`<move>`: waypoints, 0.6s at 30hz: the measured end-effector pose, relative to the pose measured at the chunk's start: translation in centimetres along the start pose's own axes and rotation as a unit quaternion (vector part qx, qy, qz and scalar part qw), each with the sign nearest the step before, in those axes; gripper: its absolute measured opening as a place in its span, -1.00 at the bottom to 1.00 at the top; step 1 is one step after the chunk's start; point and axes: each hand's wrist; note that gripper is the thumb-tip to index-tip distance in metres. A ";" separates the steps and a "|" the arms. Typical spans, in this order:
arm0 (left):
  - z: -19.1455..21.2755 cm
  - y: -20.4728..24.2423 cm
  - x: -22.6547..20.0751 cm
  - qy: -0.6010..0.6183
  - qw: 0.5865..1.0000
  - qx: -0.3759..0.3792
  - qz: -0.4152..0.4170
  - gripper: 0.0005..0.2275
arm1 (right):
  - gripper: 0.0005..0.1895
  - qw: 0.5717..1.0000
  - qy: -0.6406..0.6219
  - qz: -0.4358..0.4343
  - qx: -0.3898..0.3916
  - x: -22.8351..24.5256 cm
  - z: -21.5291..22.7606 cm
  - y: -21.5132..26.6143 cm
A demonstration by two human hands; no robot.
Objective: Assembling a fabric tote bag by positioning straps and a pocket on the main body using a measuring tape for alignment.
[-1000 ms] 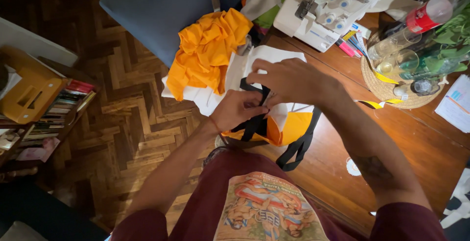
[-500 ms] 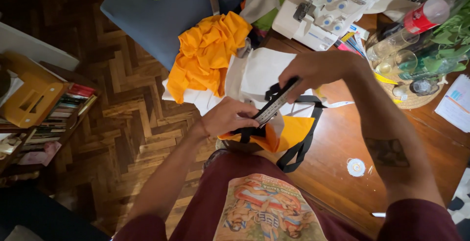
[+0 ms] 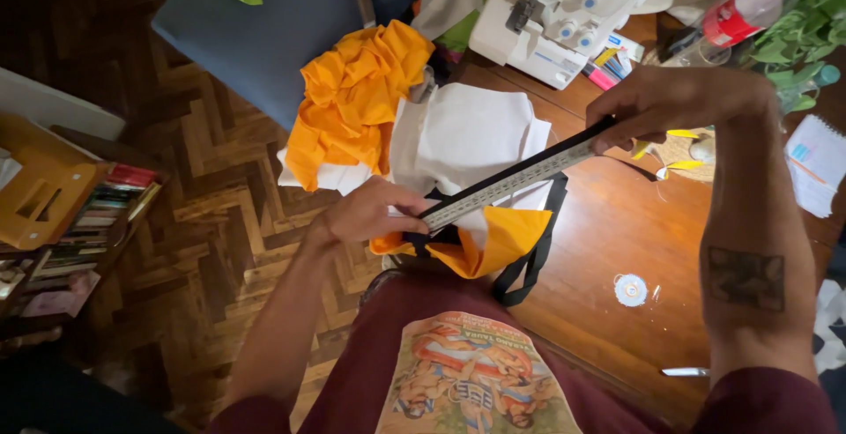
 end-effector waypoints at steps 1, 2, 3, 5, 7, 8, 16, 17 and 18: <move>0.2 0.1 -0.1 0.001 1.000 0.002 -0.002 -0.86 | -0.74 1.000 -0.002 -0.002 -0.002 -1.0 0.0 0.1; 0.3 0.2 -0.2 0.007 1.000 0.001 -0.007 -0.87 | -0.76 1.000 -0.026 0.011 0.004 -2.1 -0.2 0.3; 0.3 0.3 -0.3 0.014 1.000 -0.001 -0.012 -0.89 | -0.78 0.998 -0.050 0.023 0.009 -3.2 -0.4 0.5; 0.2 0.6 -0.3 0.018 1.000 0.000 0.011 -0.88 | -0.79 0.999 -0.053 -0.003 -0.006 -3.2 -0.9 1.0; 0.4 0.7 -0.6 0.020 0.999 0.002 0.033 -0.86 | -0.80 0.998 -0.057 -0.028 -0.023 -3.7 -1.1 1.5; 0.5 0.7 -0.8 0.030 0.998 0.003 0.051 -0.89 | -0.81 0.996 -0.084 0.025 -0.012 -4.3 -1.2 1.6; 1.3 0.7 -1.8 0.001 0.988 0.026 0.153 -0.89 | -0.78 0.989 -0.087 0.122 -0.003 -6.0 -1.0 2.3; 1.2 0.7 -1.7 0.011 0.990 0.017 0.140 -0.89 | -0.80 0.987 -0.076 0.143 -0.019 -5.8 -1.1 2.2; 1.1 0.9 -1.7 0.023 0.992 0.008 0.127 -0.89 | -0.80 0.984 -0.065 0.163 -0.034 -5.7 -1.4 2.1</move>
Point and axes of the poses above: each hand's wrist, its own y-axis away from the middle knuckle, its own z-axis out of the back of the hand, x = y × z, and after that the axes turned 3 degrees about -z, right-handed
